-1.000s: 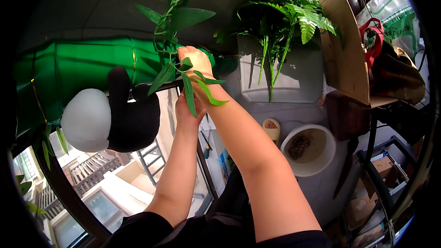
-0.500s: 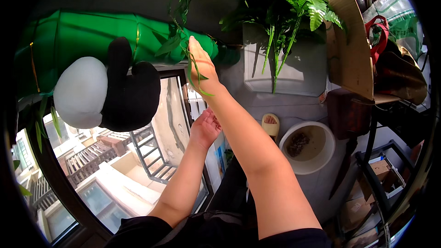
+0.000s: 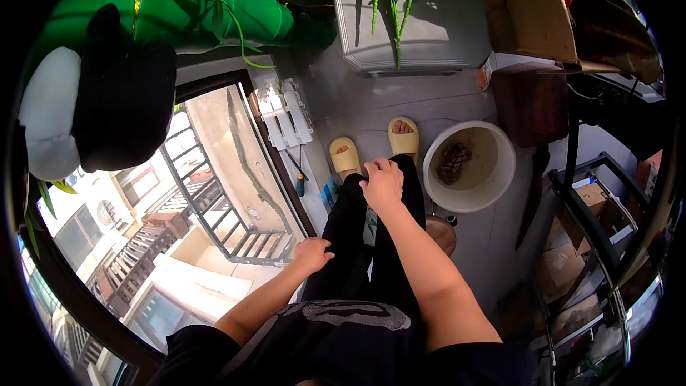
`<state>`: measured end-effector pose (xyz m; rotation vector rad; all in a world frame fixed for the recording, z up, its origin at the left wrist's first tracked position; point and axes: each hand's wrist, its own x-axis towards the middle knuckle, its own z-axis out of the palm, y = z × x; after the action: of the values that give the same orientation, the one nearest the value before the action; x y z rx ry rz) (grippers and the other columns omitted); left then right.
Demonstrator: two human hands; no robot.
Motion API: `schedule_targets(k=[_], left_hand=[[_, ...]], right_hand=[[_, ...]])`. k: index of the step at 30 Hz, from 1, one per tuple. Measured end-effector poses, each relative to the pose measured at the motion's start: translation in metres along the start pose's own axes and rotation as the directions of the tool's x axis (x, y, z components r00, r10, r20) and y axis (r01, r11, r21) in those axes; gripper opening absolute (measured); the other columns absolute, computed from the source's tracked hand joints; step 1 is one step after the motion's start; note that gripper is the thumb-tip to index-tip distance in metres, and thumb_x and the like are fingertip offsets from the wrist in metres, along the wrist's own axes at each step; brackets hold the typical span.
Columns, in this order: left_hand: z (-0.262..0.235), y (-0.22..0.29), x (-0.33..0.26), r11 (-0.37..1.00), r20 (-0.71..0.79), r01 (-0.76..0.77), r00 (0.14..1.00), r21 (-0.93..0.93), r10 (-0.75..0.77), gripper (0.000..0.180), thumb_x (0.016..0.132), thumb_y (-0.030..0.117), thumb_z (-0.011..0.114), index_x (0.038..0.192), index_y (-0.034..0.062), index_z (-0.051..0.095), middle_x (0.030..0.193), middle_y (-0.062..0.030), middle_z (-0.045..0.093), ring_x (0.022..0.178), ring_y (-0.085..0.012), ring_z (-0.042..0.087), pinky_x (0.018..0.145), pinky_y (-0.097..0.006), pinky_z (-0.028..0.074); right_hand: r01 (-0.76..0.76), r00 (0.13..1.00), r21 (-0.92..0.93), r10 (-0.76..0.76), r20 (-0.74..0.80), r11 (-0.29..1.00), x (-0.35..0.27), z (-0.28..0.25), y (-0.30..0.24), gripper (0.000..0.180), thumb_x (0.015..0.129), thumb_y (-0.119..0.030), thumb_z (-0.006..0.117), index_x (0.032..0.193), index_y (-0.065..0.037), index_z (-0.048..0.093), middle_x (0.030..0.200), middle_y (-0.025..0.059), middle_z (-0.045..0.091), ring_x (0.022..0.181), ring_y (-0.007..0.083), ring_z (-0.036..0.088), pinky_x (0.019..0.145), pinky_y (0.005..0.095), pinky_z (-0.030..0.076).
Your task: The person assembles an artificial bamboo plant by hand near a window. They pick up artificial bamboo leaves from a container on the floor, insert the stems into pre-made holes along a green plastic pole, and arrange the foliage.
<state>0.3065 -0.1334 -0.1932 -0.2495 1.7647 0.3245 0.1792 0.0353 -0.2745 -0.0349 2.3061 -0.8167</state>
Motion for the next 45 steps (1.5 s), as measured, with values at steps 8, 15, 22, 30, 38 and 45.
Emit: schedule_targets(k=[8, 15, 22, 30, 38, 45], left_hand=[[0.023, -0.054, 0.002, 0.935, -0.241, -0.319, 0.906, 0.153, 0.348, 0.009, 0.072, 0.018, 0.057, 0.070, 0.0098, 0.058, 0.074, -0.0053, 0.056, 0.081, -0.0242, 0.054, 0.070, -0.040, 0.040], [0.008, -0.082, -0.002, 0.917, -0.130, -0.397, 0.912, -0.032, 0.390, 0.013, 0.080, 0.019, 0.050, 0.082, 0.0071, 0.053, 0.075, -0.0126, 0.055, 0.074, -0.0329, 0.053, 0.065, -0.041, 0.042], [0.004, -0.086, -0.027, 0.896, 0.326, -0.424, 0.835, -0.131, 0.443, 0.017, 0.082, 0.025, 0.049, 0.083, 0.0085, 0.054, 0.074, -0.0112, 0.058, 0.073, -0.0289, 0.056, 0.064, -0.036, 0.043], [-0.003, -0.068, -0.028, 0.930, 0.332, -0.366, 0.873, -0.036, 0.356, 0.024, 0.079, 0.033, 0.051, 0.088, 0.0114, 0.056, 0.079, -0.0086, 0.061, 0.079, -0.0281, 0.058, 0.069, -0.040, 0.044], [-0.137, -0.076, -0.005, 0.845, -0.662, -0.501, 0.700, -0.187, 0.268, 0.057, 0.076, 0.021, 0.059, 0.124, 0.0023, 0.034, 0.115, -0.0148, 0.048, 0.098, -0.0228, 0.051, 0.082, -0.034, 0.041], [-0.316, -0.018, -0.048, 0.821, -0.998, -0.569, 0.019, 0.040, 0.062, 0.050, 0.074, 0.024, 0.061, 0.115, 0.0025, 0.042, 0.113, -0.0139, 0.049, 0.103, -0.0256, 0.050, 0.084, -0.038, 0.042]], right_hand=[[-0.072, 0.948, -0.500, 0.215, 0.235, 0.863, -0.077, 0.050, 0.025, 0.017, 0.066, -0.018, 0.062, 0.080, -0.008, 0.065, 0.090, 0.0072, 0.057, 0.102, 0.0232, 0.042, 0.094, 0.0503, 0.024], [-0.165, 0.885, -0.376, 0.305, 0.351, 0.912, -0.091, 0.054, 0.012, 0.014, 0.072, -0.014, 0.053, 0.078, -0.004, 0.061, 0.090, 0.0118, 0.057, 0.089, 0.0242, 0.053, 0.092, 0.0424, 0.029], [-0.101, 0.957, -0.345, 0.186, 0.222, 0.933, -0.116, 0.064, 0.028, 0.019, 0.070, -0.021, 0.062, 0.083, -0.007, 0.059, 0.084, 0.0084, 0.057, 0.083, 0.0226, 0.055, 0.073, 0.0360, 0.041], [-0.157, 0.828, -0.142, 0.209, 0.521, 0.977, -0.120, 0.033, 0.014, 0.012, 0.076, -0.018, 0.056, 0.077, -0.007, 0.055, 0.076, 0.0115, 0.060, 0.078, 0.0286, 0.057, 0.066, 0.0390, 0.045], [-0.106, 0.992, 0.183, 0.092, 0.080, 0.977, -0.090, 0.026, -0.042, 0.017, 0.073, -0.014, 0.060, 0.085, -0.004, 0.053, 0.080, 0.0123, 0.059, 0.077, 0.0286, 0.057, 0.067, 0.0380, 0.045], [0.439, 0.745, 0.111, -0.292, -0.600, 0.891, 0.032, -0.061, -0.177, 0.047, 0.070, -0.012, 0.065, 0.112, -0.004, 0.045, 0.105, 0.0130, 0.053, 0.095, 0.0280, 0.050, 0.081, 0.0356, 0.041]])
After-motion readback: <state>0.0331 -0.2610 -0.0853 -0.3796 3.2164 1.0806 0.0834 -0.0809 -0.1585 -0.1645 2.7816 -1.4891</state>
